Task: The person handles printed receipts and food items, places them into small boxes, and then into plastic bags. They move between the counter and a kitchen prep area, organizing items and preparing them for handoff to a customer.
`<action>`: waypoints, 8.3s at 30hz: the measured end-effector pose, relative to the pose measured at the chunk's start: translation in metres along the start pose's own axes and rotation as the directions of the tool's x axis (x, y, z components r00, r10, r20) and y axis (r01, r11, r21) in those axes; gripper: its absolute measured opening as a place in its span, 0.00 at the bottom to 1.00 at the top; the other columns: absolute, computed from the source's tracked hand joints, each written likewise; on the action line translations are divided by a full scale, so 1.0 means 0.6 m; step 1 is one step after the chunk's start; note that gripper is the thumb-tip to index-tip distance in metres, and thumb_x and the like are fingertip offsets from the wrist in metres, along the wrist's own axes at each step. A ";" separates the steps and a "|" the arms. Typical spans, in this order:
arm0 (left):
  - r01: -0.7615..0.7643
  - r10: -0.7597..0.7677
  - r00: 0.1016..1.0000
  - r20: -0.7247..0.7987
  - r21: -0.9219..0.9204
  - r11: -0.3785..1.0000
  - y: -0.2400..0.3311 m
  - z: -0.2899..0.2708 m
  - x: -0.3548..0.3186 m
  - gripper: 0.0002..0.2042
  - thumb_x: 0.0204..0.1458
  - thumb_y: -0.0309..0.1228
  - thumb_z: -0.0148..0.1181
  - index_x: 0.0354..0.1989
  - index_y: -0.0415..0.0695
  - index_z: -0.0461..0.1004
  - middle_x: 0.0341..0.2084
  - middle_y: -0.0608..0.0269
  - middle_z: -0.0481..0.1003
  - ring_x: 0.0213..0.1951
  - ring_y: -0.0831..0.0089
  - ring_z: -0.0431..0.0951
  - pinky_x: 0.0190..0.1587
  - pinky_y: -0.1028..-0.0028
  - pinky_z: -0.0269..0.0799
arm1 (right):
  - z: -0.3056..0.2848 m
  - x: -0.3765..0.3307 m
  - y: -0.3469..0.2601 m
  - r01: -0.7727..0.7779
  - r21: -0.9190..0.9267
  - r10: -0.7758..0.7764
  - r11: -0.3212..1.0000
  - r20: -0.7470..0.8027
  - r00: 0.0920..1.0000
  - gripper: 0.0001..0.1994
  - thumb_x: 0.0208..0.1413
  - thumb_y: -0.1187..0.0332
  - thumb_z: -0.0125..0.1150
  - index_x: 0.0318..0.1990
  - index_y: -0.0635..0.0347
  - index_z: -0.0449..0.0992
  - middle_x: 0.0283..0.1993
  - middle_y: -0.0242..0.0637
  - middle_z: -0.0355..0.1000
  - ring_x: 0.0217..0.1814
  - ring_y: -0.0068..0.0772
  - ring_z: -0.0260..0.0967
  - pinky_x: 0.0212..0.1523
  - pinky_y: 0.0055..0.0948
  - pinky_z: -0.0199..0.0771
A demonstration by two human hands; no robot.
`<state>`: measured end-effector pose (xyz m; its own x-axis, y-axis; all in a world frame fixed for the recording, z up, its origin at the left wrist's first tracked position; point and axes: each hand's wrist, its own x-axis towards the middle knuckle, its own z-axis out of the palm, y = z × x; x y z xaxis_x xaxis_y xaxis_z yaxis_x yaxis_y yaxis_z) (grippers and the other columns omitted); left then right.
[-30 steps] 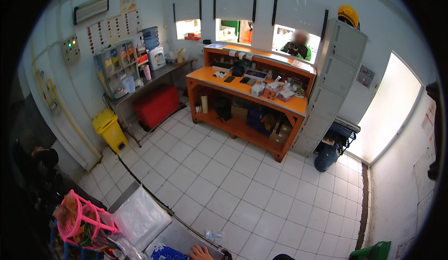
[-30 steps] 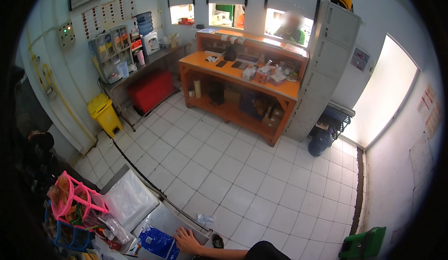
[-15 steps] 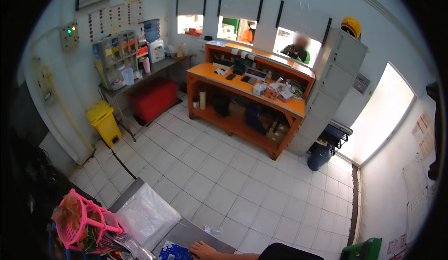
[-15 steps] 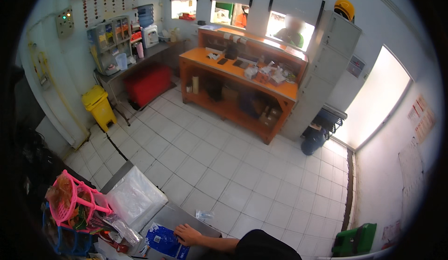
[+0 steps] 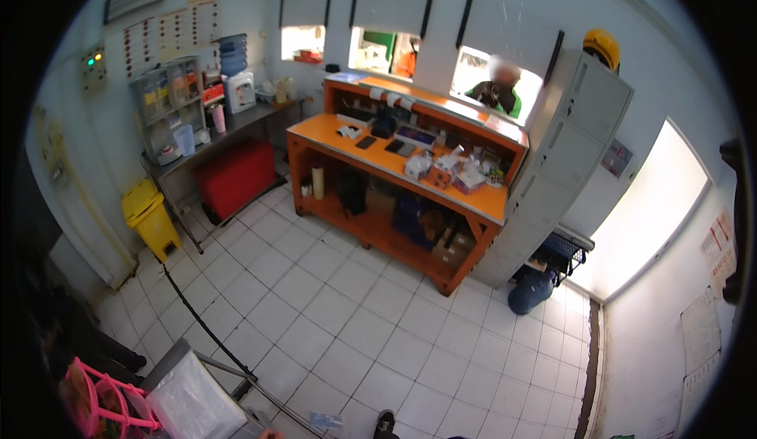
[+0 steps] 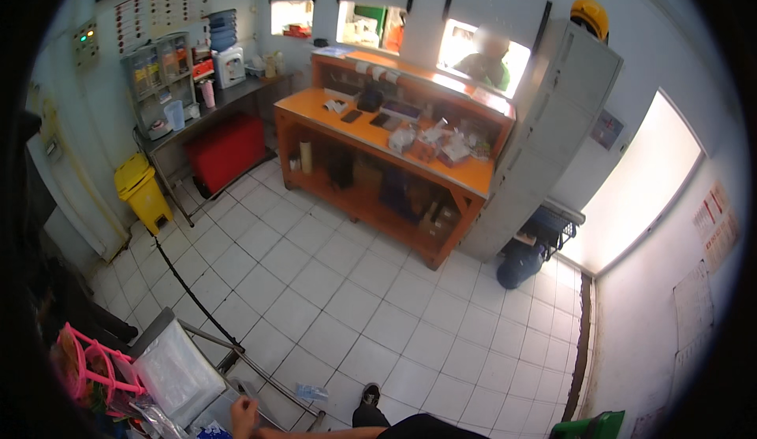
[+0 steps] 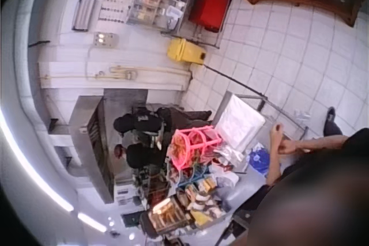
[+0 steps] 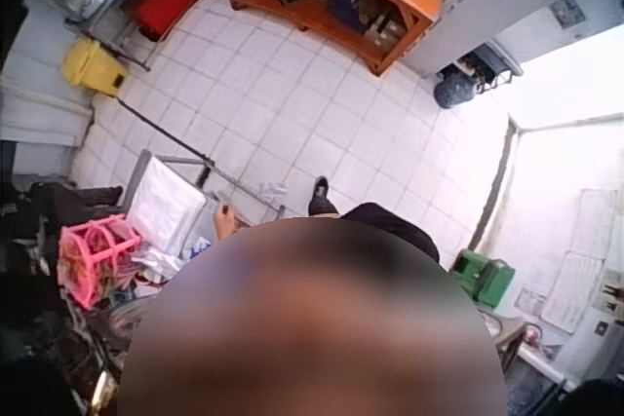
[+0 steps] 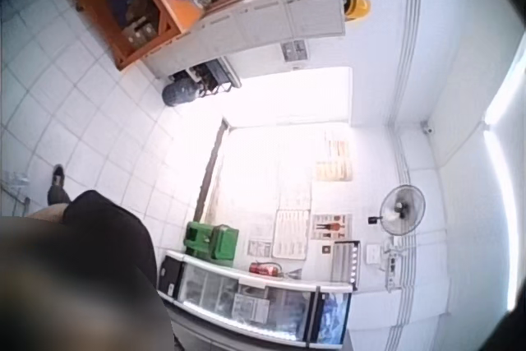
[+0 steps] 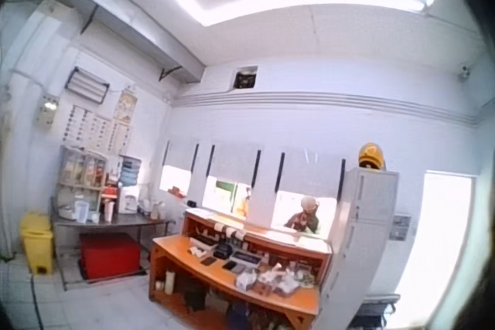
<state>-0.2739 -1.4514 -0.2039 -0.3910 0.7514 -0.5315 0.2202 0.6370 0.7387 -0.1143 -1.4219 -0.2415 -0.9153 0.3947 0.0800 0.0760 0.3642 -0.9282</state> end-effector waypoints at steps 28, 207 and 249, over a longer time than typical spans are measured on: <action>0.110 -0.227 0.946 0.231 0.431 0.896 0.617 0.350 1.030 0.15 0.61 0.36 0.48 0.31 0.42 0.81 0.27 0.57 0.80 0.21 0.67 0.77 0.21 0.66 0.73 | -1.228 -0.070 0.429 -0.119 0.796 0.784 0.594 -0.540 0.306 0.10 0.59 0.71 0.57 0.48 0.60 0.75 0.33 0.32 0.74 0.32 0.25 0.73 0.34 0.27 0.76; -0.738 0.563 -0.155 0.812 -0.474 0.480 1.698 0.995 1.296 0.14 0.50 0.23 0.59 0.47 0.40 0.78 0.41 0.49 0.78 0.45 0.50 0.79 0.50 0.62 0.74 | -2.867 -0.195 0.264 0.033 0.325 0.311 0.945 -0.863 -0.398 0.09 0.61 0.70 0.57 0.28 0.57 0.71 0.17 0.24 0.62 0.12 0.17 0.59 0.11 0.24 0.60; -0.577 0.690 -0.595 0.412 -0.817 -0.010 1.745 1.076 1.005 0.09 0.58 0.29 0.50 0.42 0.36 0.72 0.40 0.52 0.71 0.43 0.59 0.72 0.48 0.62 0.68 | -1.231 0.303 0.405 0.643 0.470 0.362 0.605 0.557 -0.748 0.14 0.63 0.58 0.56 0.46 0.58 0.79 0.36 0.36 0.80 0.34 0.25 0.78 0.22 0.24 0.72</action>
<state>0.2977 -0.2201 -0.0185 0.7530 0.0632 0.6550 -0.5063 -0.5801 0.6381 0.0302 -0.6386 -0.1839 0.4919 -0.6328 -0.5980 -0.7283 0.0772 -0.6809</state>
